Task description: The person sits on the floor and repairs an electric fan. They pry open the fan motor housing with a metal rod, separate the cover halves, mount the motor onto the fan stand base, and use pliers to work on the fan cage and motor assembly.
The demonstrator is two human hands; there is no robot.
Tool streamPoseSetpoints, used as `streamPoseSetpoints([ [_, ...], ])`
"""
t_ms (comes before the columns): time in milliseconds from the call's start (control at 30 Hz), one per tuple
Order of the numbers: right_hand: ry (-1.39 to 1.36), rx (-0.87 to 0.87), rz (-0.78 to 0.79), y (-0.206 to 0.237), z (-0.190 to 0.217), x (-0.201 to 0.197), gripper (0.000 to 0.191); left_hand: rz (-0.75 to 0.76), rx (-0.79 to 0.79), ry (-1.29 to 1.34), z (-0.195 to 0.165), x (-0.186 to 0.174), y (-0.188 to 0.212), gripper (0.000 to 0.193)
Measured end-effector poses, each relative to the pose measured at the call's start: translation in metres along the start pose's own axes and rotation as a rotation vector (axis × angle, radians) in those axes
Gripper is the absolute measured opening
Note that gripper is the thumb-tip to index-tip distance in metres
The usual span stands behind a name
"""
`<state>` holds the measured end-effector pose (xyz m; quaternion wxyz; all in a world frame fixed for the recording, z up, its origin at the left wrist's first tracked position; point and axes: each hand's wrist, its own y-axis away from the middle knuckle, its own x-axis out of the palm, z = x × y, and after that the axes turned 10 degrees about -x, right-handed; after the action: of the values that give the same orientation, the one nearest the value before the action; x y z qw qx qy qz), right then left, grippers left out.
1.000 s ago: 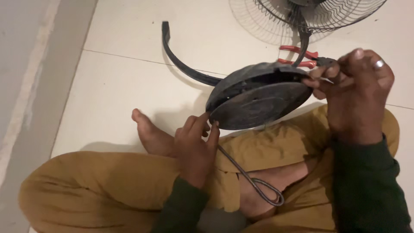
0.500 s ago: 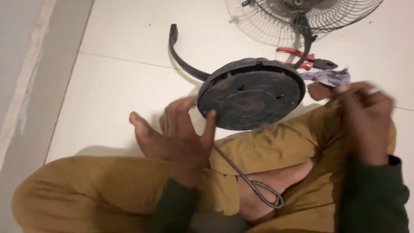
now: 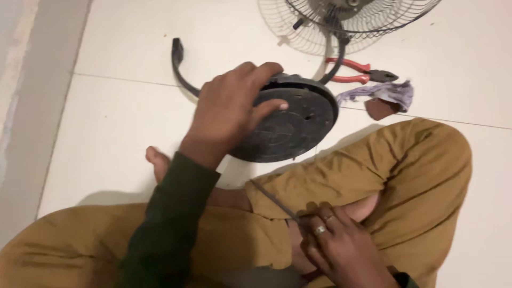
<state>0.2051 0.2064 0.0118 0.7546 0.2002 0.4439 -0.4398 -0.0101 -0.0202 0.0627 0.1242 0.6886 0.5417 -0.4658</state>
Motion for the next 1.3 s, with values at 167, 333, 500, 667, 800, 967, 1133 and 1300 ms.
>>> streamPoseSetpoints([
  [167,-0.127,0.193,-0.038,0.032,-0.010,0.016,0.032,-0.002,-0.039,-0.023,0.017,-0.039,0.026,0.043],
  [333,-0.717,0.498,-0.110,0.087,-0.056,0.036,0.027,0.036,-0.112,0.104,0.027,-0.053,0.028,0.043],
  [500,-1.675,0.512,-0.461,0.108,-0.071,0.040,0.028,0.176,-0.272,0.148,0.025,-0.056,0.022,0.047],
  [667,-1.430,0.674,-0.710,0.066,-0.045,0.021,0.028,0.262,-0.339,0.255,0.024,-0.062,0.021,0.045],
  [800,-0.870,0.709,-0.672,0.035,-0.009,0.003,0.050,0.288,-0.295,0.259,0.022,-0.061,0.022,0.050],
  [967,0.205,0.356,-0.461,0.026,0.017,-0.011,0.044,0.305,-0.275,0.222,0.022,-0.056,0.023,0.050],
  [1133,0.353,0.344,-0.405,0.025,0.019,-0.014,0.039,0.300,-0.249,0.273,0.023,-0.056,0.024,0.049],
  [1300,0.381,0.333,-0.370,0.023,0.015,-0.012,0.038,0.308,-0.286,0.261,0.022,-0.054,0.024,0.048],
])
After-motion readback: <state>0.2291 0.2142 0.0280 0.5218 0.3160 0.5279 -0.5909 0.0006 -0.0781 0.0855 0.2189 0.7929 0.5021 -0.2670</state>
